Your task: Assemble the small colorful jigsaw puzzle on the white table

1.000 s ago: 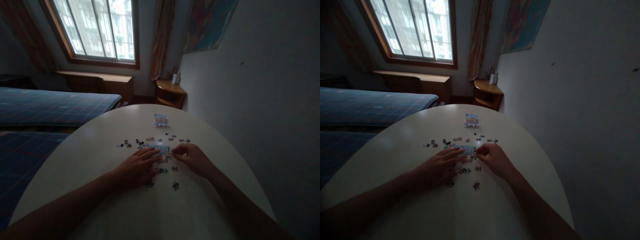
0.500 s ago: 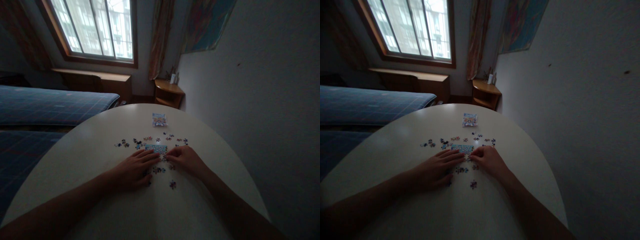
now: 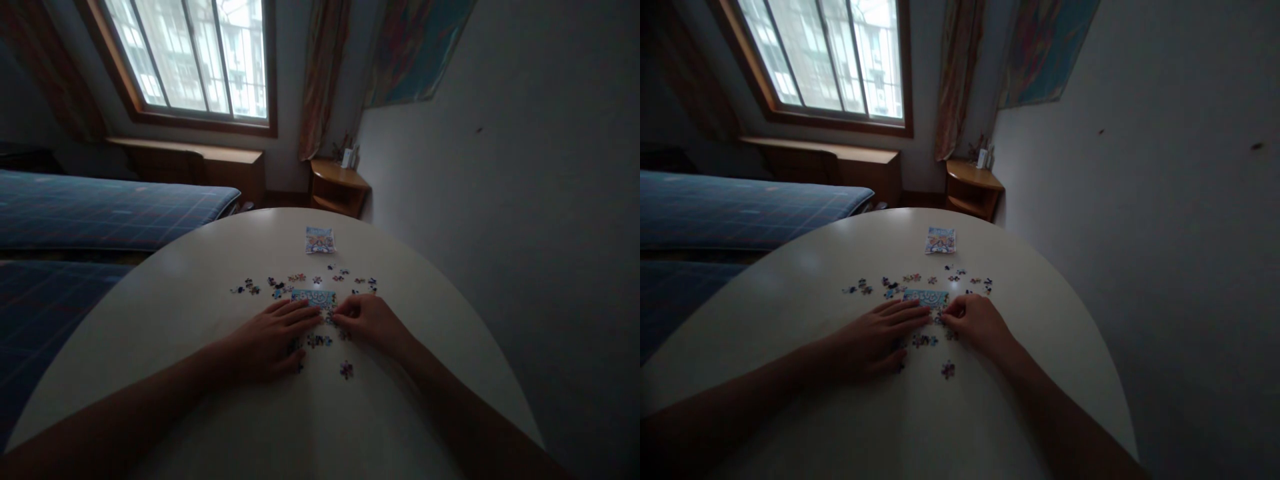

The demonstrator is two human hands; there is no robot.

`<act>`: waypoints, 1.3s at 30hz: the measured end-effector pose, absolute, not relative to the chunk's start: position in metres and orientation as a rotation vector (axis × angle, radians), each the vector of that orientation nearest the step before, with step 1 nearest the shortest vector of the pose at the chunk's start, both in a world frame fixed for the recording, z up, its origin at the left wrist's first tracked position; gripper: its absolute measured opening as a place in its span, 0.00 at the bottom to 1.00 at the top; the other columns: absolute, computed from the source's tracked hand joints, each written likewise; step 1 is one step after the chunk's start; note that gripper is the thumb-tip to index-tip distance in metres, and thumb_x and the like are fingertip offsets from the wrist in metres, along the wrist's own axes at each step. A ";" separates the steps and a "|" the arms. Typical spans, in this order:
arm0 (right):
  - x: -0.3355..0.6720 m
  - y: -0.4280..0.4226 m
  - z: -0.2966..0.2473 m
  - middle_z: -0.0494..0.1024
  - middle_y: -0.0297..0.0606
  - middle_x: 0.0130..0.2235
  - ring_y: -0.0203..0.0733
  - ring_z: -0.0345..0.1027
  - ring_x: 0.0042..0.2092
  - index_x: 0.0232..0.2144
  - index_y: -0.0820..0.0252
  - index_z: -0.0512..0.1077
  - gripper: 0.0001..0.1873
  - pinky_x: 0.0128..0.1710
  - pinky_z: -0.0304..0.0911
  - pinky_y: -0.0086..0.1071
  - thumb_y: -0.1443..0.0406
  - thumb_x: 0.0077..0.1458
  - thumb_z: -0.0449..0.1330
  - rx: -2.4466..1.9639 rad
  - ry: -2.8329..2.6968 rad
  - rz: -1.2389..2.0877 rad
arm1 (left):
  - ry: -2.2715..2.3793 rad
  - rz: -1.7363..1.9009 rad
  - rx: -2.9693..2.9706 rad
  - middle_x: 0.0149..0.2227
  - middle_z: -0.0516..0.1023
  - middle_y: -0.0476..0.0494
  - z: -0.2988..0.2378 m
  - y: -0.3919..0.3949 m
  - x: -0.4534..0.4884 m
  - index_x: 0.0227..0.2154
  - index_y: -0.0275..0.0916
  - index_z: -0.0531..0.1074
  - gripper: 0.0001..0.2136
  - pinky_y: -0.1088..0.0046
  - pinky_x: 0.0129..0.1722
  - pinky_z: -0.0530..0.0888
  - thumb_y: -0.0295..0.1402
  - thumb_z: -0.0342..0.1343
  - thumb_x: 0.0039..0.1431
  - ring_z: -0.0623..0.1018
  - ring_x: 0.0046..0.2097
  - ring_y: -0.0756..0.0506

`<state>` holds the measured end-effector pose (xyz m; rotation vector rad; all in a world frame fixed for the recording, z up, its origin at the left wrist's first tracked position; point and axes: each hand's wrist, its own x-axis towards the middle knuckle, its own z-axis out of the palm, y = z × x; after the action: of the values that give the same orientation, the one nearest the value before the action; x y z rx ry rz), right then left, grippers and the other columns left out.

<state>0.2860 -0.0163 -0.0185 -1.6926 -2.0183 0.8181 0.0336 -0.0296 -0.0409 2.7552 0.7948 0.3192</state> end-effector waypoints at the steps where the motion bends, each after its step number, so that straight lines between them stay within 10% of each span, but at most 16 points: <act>1: 0.286 -0.017 -0.018 0.81 0.36 0.26 0.37 0.72 0.28 0.29 0.59 0.81 0.06 0.28 0.60 0.28 0.63 0.51 0.66 -1.690 -2.030 0.805 | 0.791 0.327 2.755 0.71 0.53 0.49 -0.041 -0.030 0.034 0.69 0.48 0.49 0.33 0.52 0.69 0.53 0.37 0.52 0.63 0.54 0.70 0.37; 15: 0.285 -0.019 -0.012 0.79 0.34 0.28 0.38 0.70 0.29 0.30 0.56 0.79 0.05 0.30 0.59 0.30 0.62 0.55 0.64 -1.578 -2.216 0.617 | 0.805 0.300 2.749 0.71 0.52 0.49 -0.038 -0.031 0.033 0.69 0.48 0.48 0.33 0.51 0.69 0.52 0.36 0.52 0.63 0.54 0.70 0.37; 22: 0.304 0.002 -0.019 0.80 0.41 0.40 0.46 0.71 0.44 0.38 0.58 0.78 0.09 0.48 0.63 0.40 0.63 0.60 0.58 -1.448 -2.164 0.214 | 0.843 0.454 2.728 0.68 0.59 0.45 -0.043 -0.028 0.033 0.66 0.45 0.55 0.27 0.55 0.68 0.57 0.32 0.50 0.65 0.56 0.69 0.41; 39: 0.338 0.043 -0.063 0.77 0.48 0.52 0.50 0.67 0.56 0.45 0.60 0.76 0.25 0.59 0.56 0.45 0.54 0.68 0.43 -1.641 -1.965 0.138 | 1.870 0.851 2.437 0.53 0.74 0.34 -0.048 0.025 0.003 0.50 0.37 0.72 0.15 0.51 0.58 0.66 0.33 0.48 0.64 0.70 0.56 0.35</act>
<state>0.3380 0.0434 -0.0632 -1.6412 -1.9646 0.1381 0.0028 0.0250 -0.0483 2.4370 1.8700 0.8506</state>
